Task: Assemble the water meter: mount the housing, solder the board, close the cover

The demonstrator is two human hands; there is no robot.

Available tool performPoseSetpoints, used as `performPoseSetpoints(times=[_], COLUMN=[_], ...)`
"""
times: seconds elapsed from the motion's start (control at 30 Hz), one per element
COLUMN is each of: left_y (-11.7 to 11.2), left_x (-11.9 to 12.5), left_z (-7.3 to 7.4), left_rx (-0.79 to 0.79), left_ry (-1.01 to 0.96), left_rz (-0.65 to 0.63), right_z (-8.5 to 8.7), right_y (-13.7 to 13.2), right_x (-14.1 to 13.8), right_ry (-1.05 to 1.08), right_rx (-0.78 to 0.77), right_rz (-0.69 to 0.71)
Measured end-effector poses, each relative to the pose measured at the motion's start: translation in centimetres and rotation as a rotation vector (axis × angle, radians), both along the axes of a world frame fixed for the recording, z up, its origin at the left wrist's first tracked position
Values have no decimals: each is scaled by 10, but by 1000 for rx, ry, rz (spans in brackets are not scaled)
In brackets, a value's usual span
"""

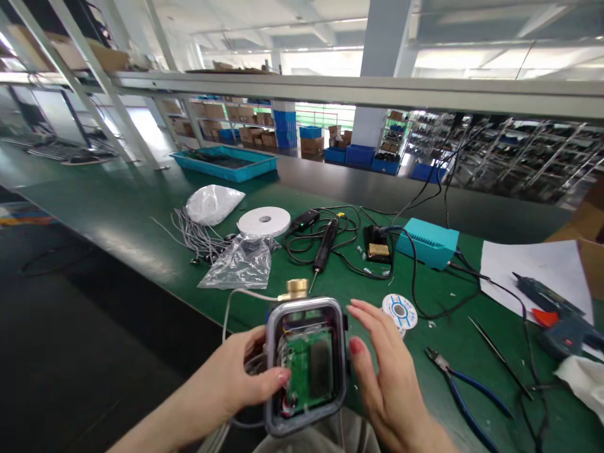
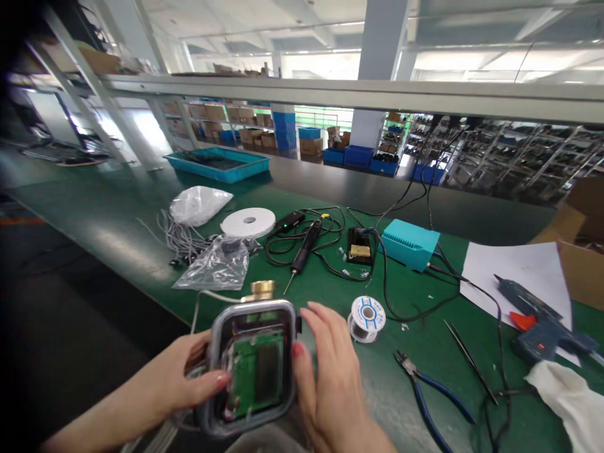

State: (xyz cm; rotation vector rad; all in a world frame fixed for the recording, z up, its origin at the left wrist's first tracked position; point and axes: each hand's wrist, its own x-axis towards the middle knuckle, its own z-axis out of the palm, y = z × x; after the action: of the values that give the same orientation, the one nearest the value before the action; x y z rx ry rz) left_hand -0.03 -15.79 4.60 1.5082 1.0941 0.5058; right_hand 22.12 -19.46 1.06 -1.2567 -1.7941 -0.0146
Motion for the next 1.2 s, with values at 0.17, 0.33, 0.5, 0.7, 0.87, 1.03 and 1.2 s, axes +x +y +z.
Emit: performPoseSetpoints(times=[0.17, 0.33, 0.5, 0.7, 0.87, 1.03, 1.2], left_y=[27, 39, 42, 46, 57, 26, 4], left_x=[23, 46, 51, 57, 55, 28, 21], left_z=[26, 22, 27, 27, 26, 2, -36], left_rx=[286, 437, 510, 587, 801, 952, 721], left_ry=[556, 703, 790, 838, 770, 475, 332], left_rz=[-193, -390, -483, -537, -554, -3, 385], right_z=[0, -13, -7, 3, -3, -6, -8], right_y=[39, 54, 56, 59, 65, 69, 68], right_x=[-8, -12, -9, -11, -17, -20, -20], right_ry=[203, 209, 89, -153, -230, -226, -213], right_rx=[-292, -406, -480, -458, -401, -380, -382], right_rz=[97, 115, 208, 263, 139, 52, 39])
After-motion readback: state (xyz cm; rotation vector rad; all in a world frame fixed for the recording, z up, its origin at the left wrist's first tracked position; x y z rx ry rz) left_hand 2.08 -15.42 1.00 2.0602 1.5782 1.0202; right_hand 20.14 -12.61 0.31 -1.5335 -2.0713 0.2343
